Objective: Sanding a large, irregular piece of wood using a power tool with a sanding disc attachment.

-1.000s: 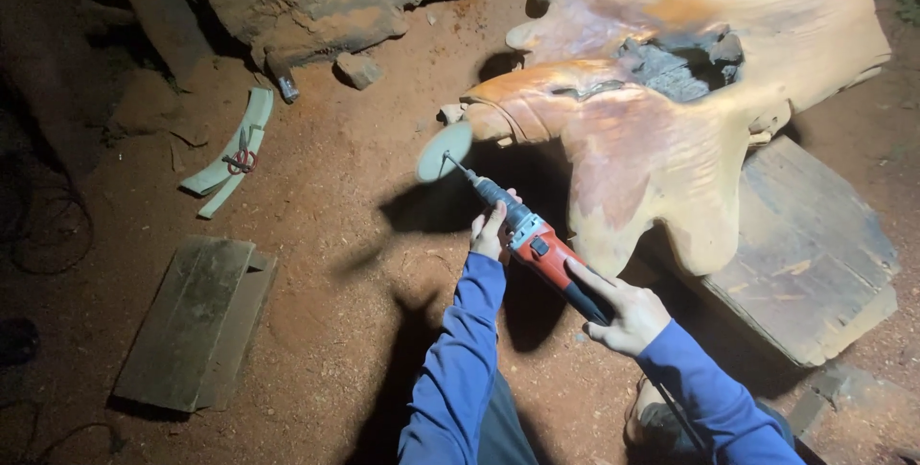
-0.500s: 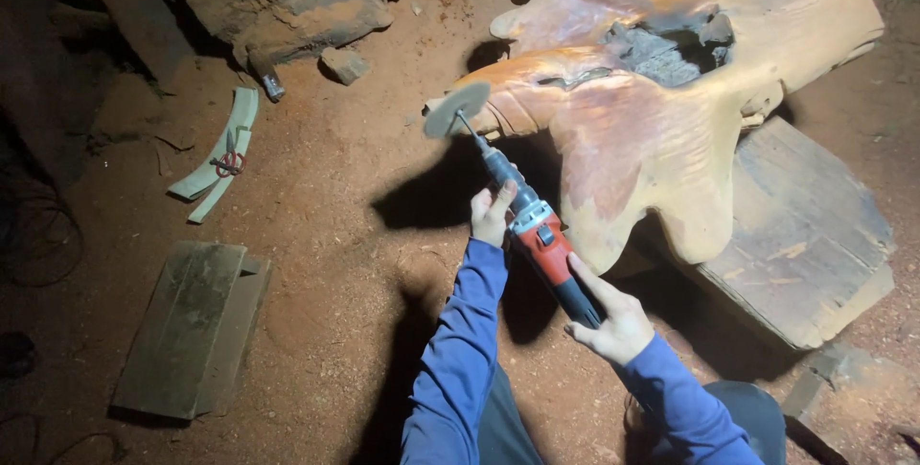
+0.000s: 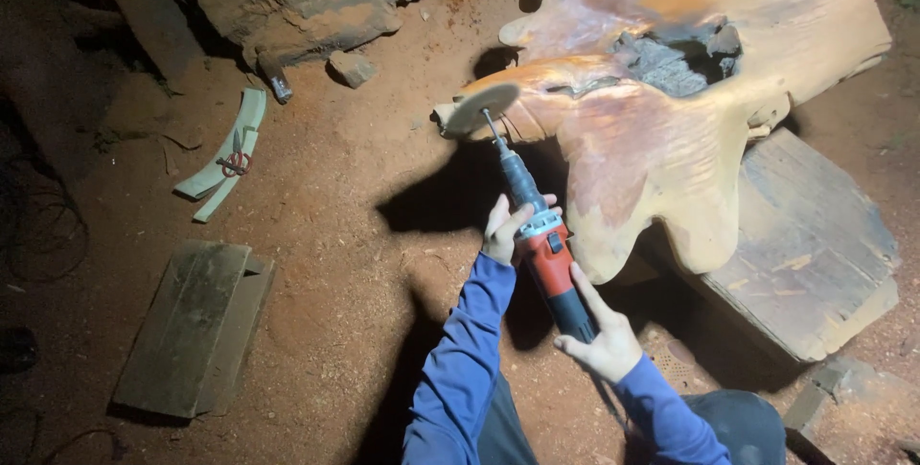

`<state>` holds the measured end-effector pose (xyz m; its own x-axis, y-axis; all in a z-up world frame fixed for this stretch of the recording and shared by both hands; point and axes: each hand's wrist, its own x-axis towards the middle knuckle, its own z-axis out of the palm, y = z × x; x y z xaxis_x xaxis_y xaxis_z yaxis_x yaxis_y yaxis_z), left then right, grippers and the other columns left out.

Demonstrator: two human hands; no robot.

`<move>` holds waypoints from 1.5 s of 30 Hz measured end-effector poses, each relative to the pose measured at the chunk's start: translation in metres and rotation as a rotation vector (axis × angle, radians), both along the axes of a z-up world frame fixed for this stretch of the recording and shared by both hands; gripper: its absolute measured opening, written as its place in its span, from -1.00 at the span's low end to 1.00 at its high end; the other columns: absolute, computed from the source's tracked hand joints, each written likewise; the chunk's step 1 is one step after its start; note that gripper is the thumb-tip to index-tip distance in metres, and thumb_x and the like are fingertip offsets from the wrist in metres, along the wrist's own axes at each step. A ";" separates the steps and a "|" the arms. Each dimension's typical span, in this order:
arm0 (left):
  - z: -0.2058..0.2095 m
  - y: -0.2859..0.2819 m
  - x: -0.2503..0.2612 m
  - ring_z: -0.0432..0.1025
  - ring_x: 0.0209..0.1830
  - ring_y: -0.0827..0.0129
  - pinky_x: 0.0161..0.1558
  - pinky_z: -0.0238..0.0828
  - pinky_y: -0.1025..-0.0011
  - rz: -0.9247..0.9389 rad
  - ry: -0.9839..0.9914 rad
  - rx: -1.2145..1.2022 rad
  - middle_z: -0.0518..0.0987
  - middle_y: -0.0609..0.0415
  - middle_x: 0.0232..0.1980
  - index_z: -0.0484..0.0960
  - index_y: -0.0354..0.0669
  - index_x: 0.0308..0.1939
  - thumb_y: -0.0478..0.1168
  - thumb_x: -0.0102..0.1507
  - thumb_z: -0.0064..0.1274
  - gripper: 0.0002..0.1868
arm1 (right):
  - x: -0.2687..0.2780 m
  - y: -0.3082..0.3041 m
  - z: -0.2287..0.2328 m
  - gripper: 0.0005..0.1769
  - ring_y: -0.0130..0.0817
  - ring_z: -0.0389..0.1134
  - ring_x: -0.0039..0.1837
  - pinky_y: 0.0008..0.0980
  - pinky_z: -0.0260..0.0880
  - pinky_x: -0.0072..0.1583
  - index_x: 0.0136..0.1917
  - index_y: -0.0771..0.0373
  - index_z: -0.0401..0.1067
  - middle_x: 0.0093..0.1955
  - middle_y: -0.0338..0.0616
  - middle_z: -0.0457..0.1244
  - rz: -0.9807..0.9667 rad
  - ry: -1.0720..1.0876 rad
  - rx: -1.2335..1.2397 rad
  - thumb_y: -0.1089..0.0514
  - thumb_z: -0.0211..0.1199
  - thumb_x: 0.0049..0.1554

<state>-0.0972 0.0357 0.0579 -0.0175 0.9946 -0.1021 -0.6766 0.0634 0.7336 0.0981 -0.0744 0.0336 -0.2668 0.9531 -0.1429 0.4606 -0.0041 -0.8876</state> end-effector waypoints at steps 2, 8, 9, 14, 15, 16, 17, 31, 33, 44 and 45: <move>0.000 0.002 -0.008 0.60 -0.06 -0.12 -0.11 0.64 0.08 -0.012 0.037 0.081 0.59 -0.45 0.13 0.30 -0.36 0.26 -0.05 0.17 0.16 -0.31 | -0.012 0.001 0.011 0.31 -0.51 0.32 0.22 -0.50 0.30 0.33 0.67 -0.29 -0.07 0.45 -0.29 0.28 -0.004 -0.008 -0.026 -0.02 0.57 -0.22; -0.037 0.016 -0.029 0.45 0.22 -0.34 0.16 0.53 -0.14 0.034 -0.033 0.290 0.38 -0.58 0.35 -0.17 -0.46 0.58 -0.13 0.33 0.19 0.00 | -0.050 0.008 0.031 0.38 0.28 0.44 0.19 0.09 0.47 0.20 0.63 -0.57 -0.05 0.08 0.32 0.42 -0.047 -0.090 -0.033 -0.07 0.64 -0.32; -0.042 0.018 -0.033 0.45 0.22 -0.33 0.18 0.54 -0.12 0.039 -0.020 0.305 0.40 -0.58 0.33 -0.12 -0.49 0.56 -0.11 0.31 0.21 0.00 | -0.056 0.007 0.038 0.38 0.28 0.44 0.19 0.06 0.47 0.25 0.64 -0.57 -0.09 0.06 0.35 0.41 -0.037 -0.118 -0.063 -0.06 0.63 -0.28; -0.056 0.018 -0.036 0.54 0.11 -0.19 0.09 0.61 0.00 0.018 0.066 0.308 0.50 -0.49 0.24 0.08 -0.45 0.52 -0.11 0.25 0.23 -0.08 | -0.070 -0.012 0.048 0.39 0.23 0.44 0.21 0.03 0.47 0.27 0.64 -0.60 -0.13 0.08 0.28 0.43 -0.104 -0.108 -0.154 -0.06 0.61 -0.27; -0.057 0.015 -0.035 0.57 0.07 -0.12 0.06 0.62 0.05 0.015 0.136 0.311 0.54 -0.44 0.21 0.16 -0.41 0.51 -0.10 0.21 0.24 -0.10 | -0.071 -0.016 0.048 0.40 0.23 0.45 0.21 0.03 0.47 0.27 0.64 -0.61 -0.14 0.10 0.26 0.43 -0.118 -0.100 -0.179 -0.05 0.63 -0.28; -0.056 0.017 -0.036 0.57 0.07 -0.12 0.06 0.62 0.05 0.014 0.133 0.307 0.54 -0.44 0.21 0.16 -0.41 0.51 -0.10 0.21 0.24 -0.10 | -0.072 -0.013 0.049 0.40 0.23 0.45 0.21 0.03 0.47 0.27 0.64 -0.61 -0.14 0.10 0.26 0.43 -0.119 -0.103 -0.183 -0.05 0.63 -0.28; -0.054 0.018 -0.037 0.58 0.06 -0.07 0.04 0.64 0.09 0.031 0.134 0.308 0.55 -0.43 0.20 0.17 -0.42 0.50 -0.09 0.21 0.25 -0.10 | -0.074 -0.011 0.050 0.41 0.20 0.46 0.20 -0.01 0.48 0.27 0.63 -0.63 -0.14 0.07 0.24 0.44 -0.115 -0.103 -0.179 -0.06 0.63 -0.29; -0.027 0.009 -0.034 0.58 -0.02 -0.26 -0.06 0.64 -0.06 0.180 -0.103 0.288 0.51 -0.60 0.16 0.14 -0.54 0.46 -0.15 0.22 0.21 -0.13 | -0.060 0.011 0.065 0.35 0.18 0.42 0.25 0.01 0.46 0.28 0.61 -0.69 -0.14 0.09 0.25 0.42 0.036 -0.257 -0.139 -0.11 0.58 -0.26; -0.015 -0.004 -0.034 0.57 0.04 -0.20 0.00 0.61 -0.05 0.179 -0.084 0.280 0.53 -0.54 0.17 0.24 -0.51 0.40 -0.14 0.17 0.25 -0.16 | -0.053 0.012 0.058 0.36 0.12 0.45 0.22 -0.05 0.48 0.28 0.57 -0.78 -0.09 0.08 0.16 0.43 0.047 -0.293 -0.131 -0.12 0.59 -0.32; -0.057 0.001 -0.035 0.55 0.06 -0.28 0.05 0.58 -0.11 0.251 -0.144 0.237 0.53 -0.58 0.16 0.35 -0.51 0.31 -0.21 0.19 0.17 -0.33 | -0.042 0.020 0.086 0.24 0.19 0.41 0.26 0.11 0.43 0.34 0.60 -0.60 -0.06 0.23 0.01 0.38 0.211 -0.452 -0.022 -0.11 0.47 -0.25; -0.056 -0.001 -0.031 0.55 0.07 -0.27 0.04 0.57 -0.10 0.236 -0.152 0.220 0.54 -0.56 0.17 0.38 -0.47 0.31 -0.20 0.18 0.19 -0.33 | -0.038 0.019 0.086 0.24 0.16 0.41 0.26 0.09 0.44 0.35 0.60 -0.59 -0.05 0.25 -0.06 0.38 0.224 -0.494 -0.005 -0.12 0.46 -0.25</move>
